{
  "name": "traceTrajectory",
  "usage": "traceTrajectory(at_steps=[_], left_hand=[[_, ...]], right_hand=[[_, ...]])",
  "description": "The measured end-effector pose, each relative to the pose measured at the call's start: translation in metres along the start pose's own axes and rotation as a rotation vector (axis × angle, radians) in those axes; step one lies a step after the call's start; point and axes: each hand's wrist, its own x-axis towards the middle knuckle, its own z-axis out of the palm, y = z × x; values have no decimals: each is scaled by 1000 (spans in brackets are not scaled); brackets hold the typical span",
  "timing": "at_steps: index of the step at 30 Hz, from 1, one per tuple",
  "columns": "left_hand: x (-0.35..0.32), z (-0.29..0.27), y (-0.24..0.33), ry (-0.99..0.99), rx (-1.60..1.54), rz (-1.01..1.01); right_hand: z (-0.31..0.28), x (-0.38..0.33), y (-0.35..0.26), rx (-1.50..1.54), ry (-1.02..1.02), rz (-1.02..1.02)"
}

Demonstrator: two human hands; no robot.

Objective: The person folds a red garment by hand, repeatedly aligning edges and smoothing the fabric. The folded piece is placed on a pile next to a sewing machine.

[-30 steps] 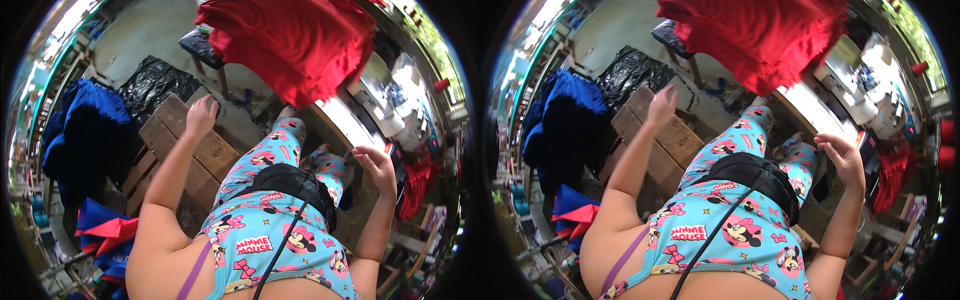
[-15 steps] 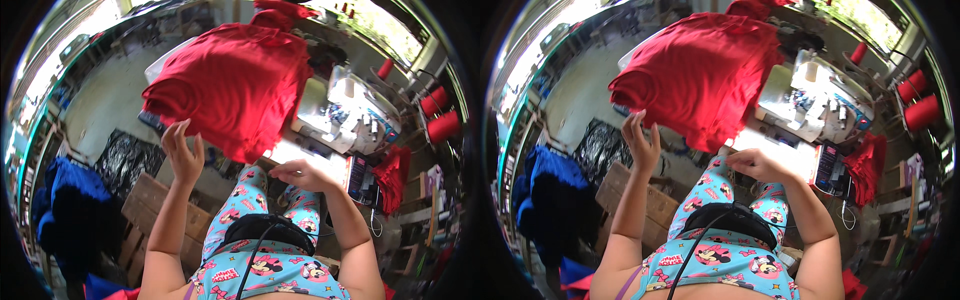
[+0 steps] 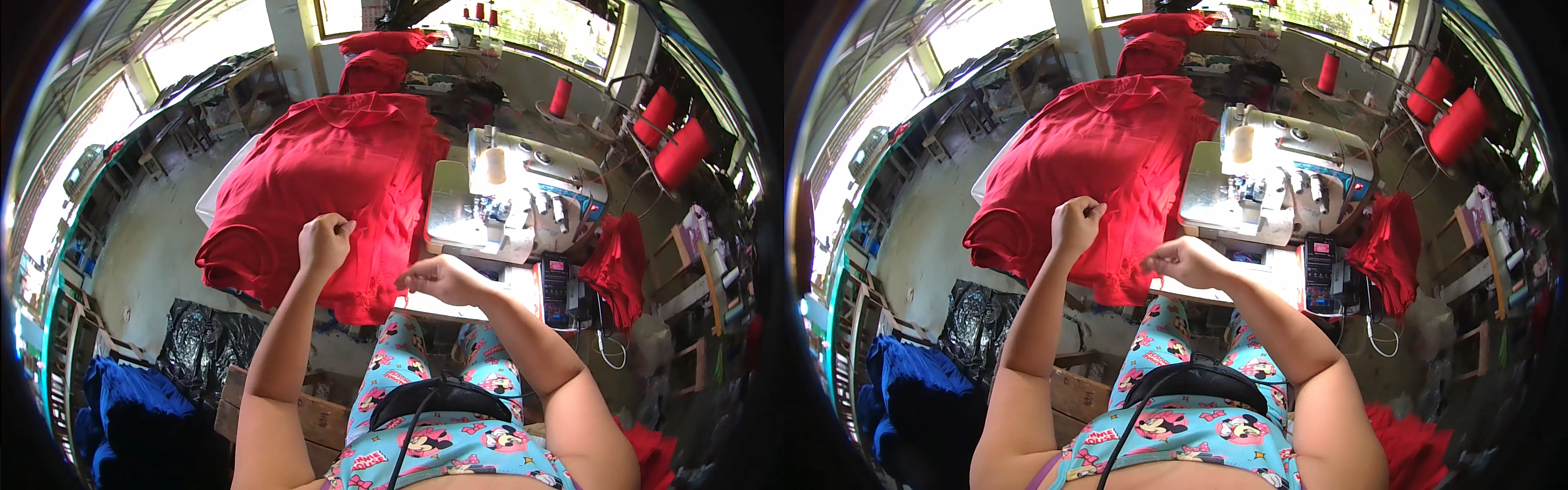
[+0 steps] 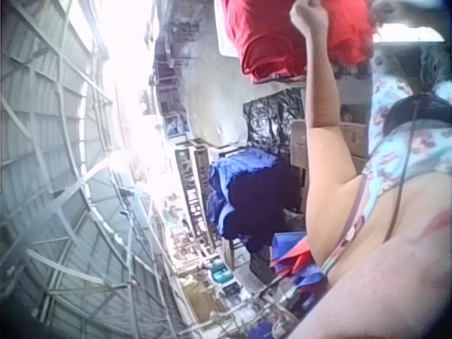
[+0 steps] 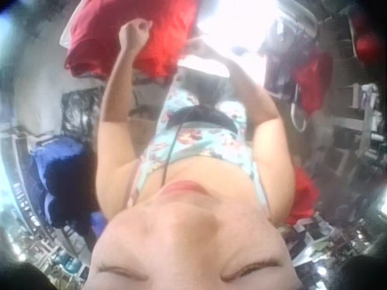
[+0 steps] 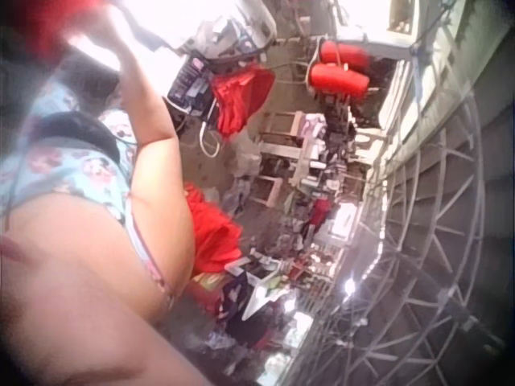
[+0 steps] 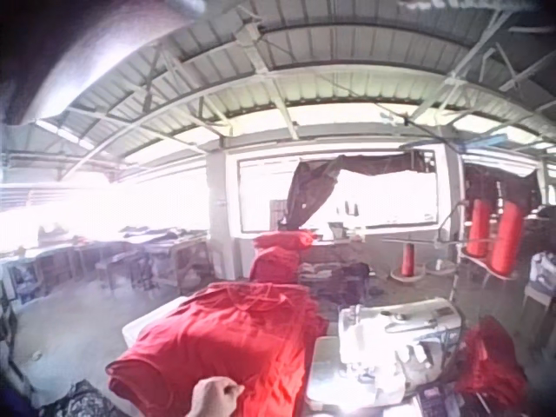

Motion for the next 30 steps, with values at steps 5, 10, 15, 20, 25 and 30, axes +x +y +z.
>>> traceTrajectory(at_steps=[5,10,15,20,25,30], left_hand=[[23,0,-8,-104,-70,-125],[54,-22,10,49,-199,-24],[60,-38,47,-519,314,-170],[23,-36,68,-458,655,-72],[-20,-26,88,-113,486,14],[-7,-58,113,70,410,243]], right_hand=[[18,49,-3,41,573,-210],[83,102,-31,-264,697,-430],[92,94,-48,0,529,-522],[93,20,-62,-351,337,-366],[76,-42,-44,-181,-108,-235],[45,14,-33,-361,938,-244]])
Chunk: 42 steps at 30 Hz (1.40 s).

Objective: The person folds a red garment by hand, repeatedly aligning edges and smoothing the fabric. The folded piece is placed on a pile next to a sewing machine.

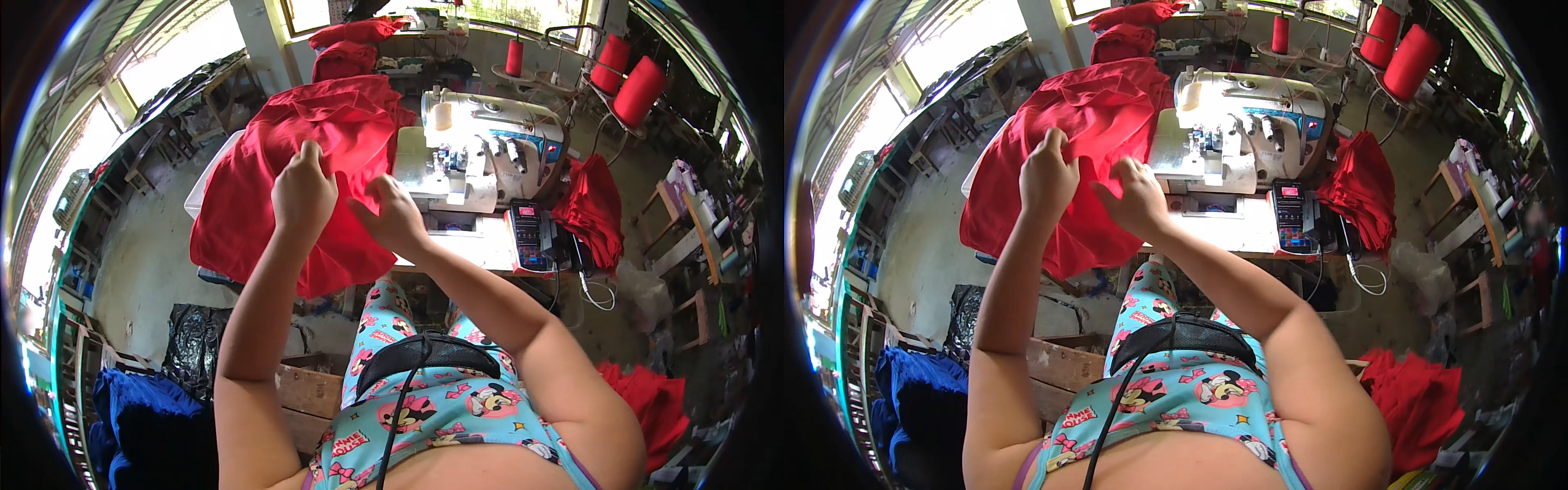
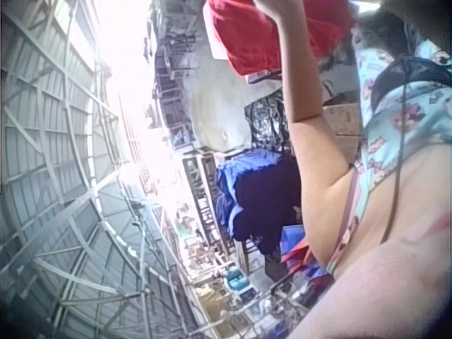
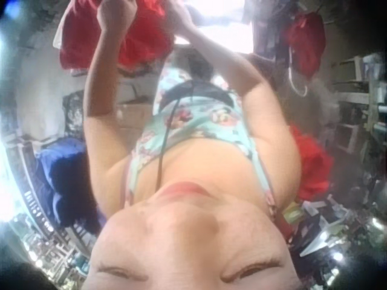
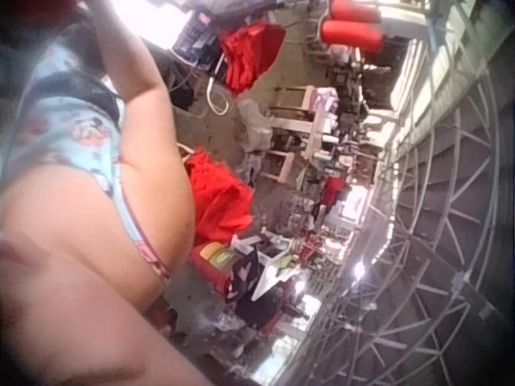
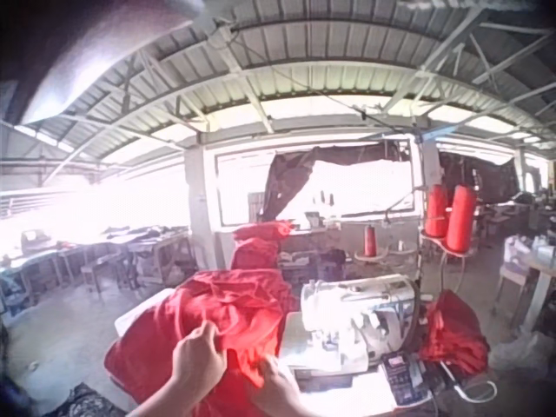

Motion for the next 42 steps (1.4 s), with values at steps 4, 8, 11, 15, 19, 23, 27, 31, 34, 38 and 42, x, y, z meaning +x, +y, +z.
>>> traceTrajectory(at_steps=[4,8,11,15,19,23,27,31,34,38,42], left_hand=[[20,-4,-2,26,9,67],[5,-45,-56,-238,-70,317],[4,-43,-68,-483,-172,137],[9,14,-73,85,-739,222],[6,47,-69,-38,-1253,-489],[6,31,-64,62,-602,-135],[-23,78,-89,-284,-51,-175],[-18,70,-85,-63,-193,-167],[-17,49,-75,22,-241,-246],[-19,57,-82,-218,-12,-346],[-21,50,-74,-280,61,-389]], right_hand=[[45,13,30,237,62,232],[12,12,38,413,-161,140],[5,26,61,353,-32,-154],[41,29,43,1192,9,303],[40,54,29,1202,-30,349],[29,74,39,462,-248,16],[72,47,54,-50,-364,-79],[72,41,55,19,-154,-82],[62,52,43,175,-56,-131],[70,59,49,-89,-256,-114],[73,55,52,-180,-351,-79]])
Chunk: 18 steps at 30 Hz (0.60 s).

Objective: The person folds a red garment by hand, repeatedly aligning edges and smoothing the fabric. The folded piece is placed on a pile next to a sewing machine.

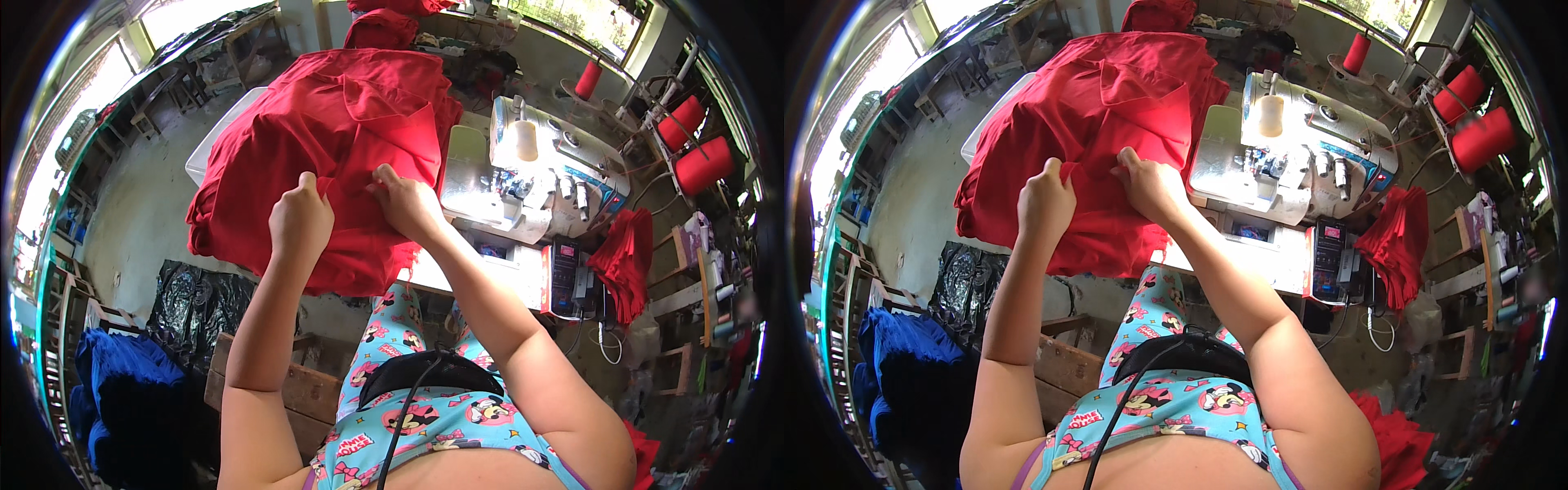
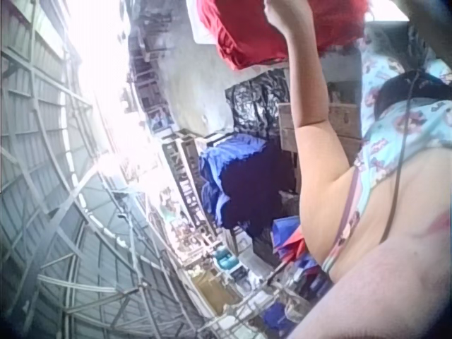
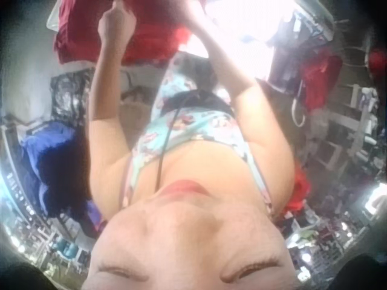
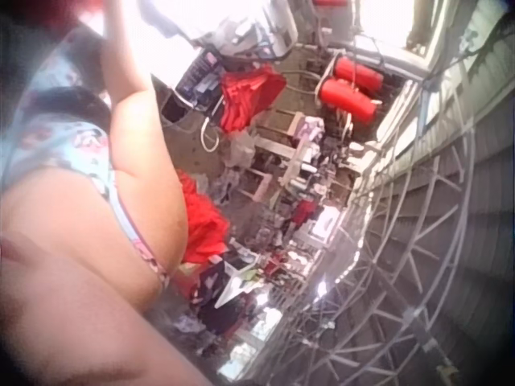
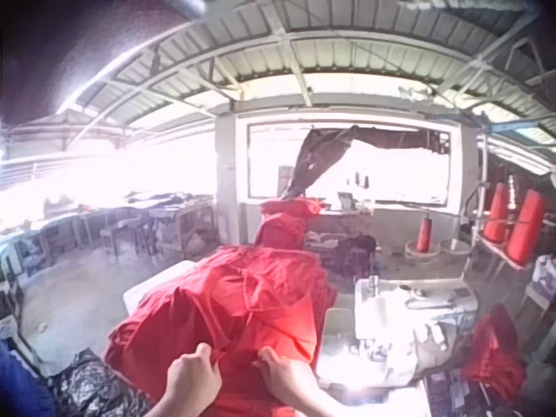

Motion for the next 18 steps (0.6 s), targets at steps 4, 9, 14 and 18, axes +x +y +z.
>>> traceTrajectory(at_steps=[4,9,14,18], left_hand=[[-2,1,-7,85,162,-1],[8,15,-16,205,216,724],[24,7,-13,-27,157,655],[5,-10,7,183,175,722]], right_hand=[[10,-3,-5,-35,69,6],[30,-11,-3,-59,139,101],[10,-7,-10,-136,185,50],[-32,-47,-25,-116,289,-214]])
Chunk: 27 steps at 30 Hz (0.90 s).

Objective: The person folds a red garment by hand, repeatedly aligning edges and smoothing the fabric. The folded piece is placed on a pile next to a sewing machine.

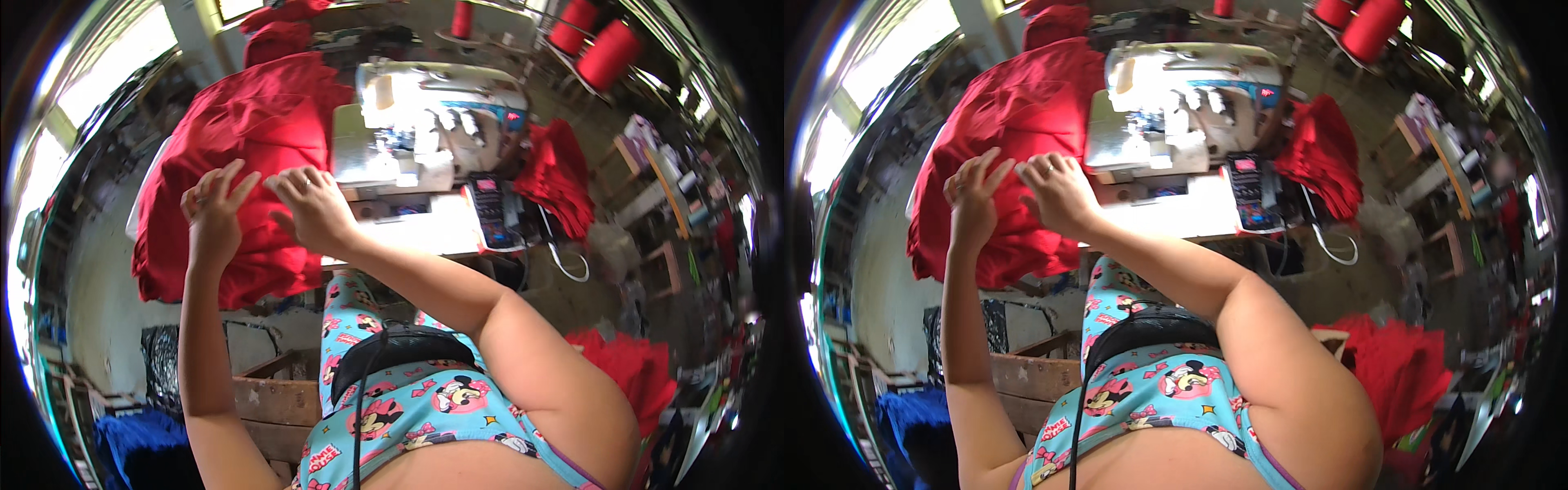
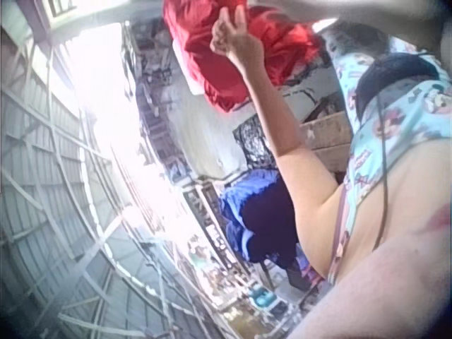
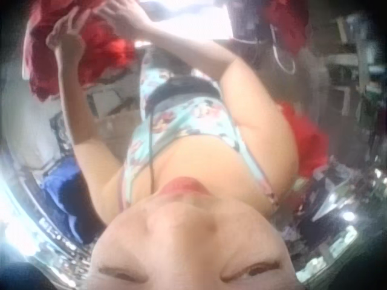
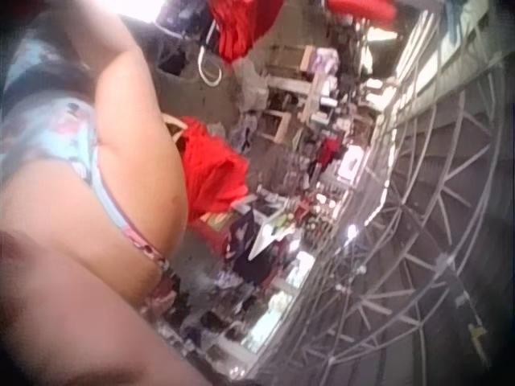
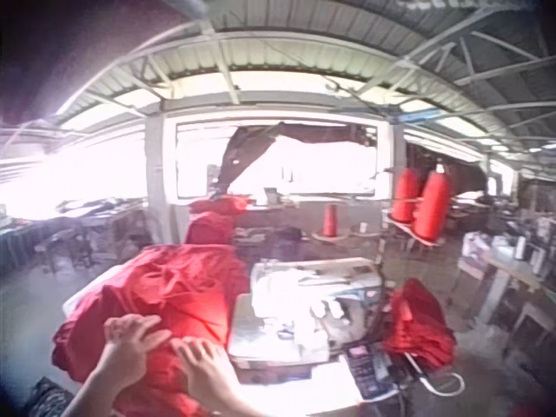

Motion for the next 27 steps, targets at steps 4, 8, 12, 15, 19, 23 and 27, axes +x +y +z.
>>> traceTrajectory(at_steps=[4,8,12,15,19,23,27], left_hand=[[-9,-33,38,166,-167,-55],[-26,-36,55,222,-345,-85],[-41,-28,65,252,-503,-142],[-43,-25,78,250,-636,-174],[-34,-25,99,245,-683,-160],[-24,-30,112,238,-702,-101],[-20,-33,116,243,-715,-62]], right_hand=[[-70,-70,12,275,-437,-9],[-176,-117,55,325,-1000,278],[-277,-127,73,82,-499,403],[-328,-110,69,-217,56,618],[-358,-108,123,-414,380,574],[-356,-91,209,-569,355,653],[-334,-105,304,-685,211,797]])
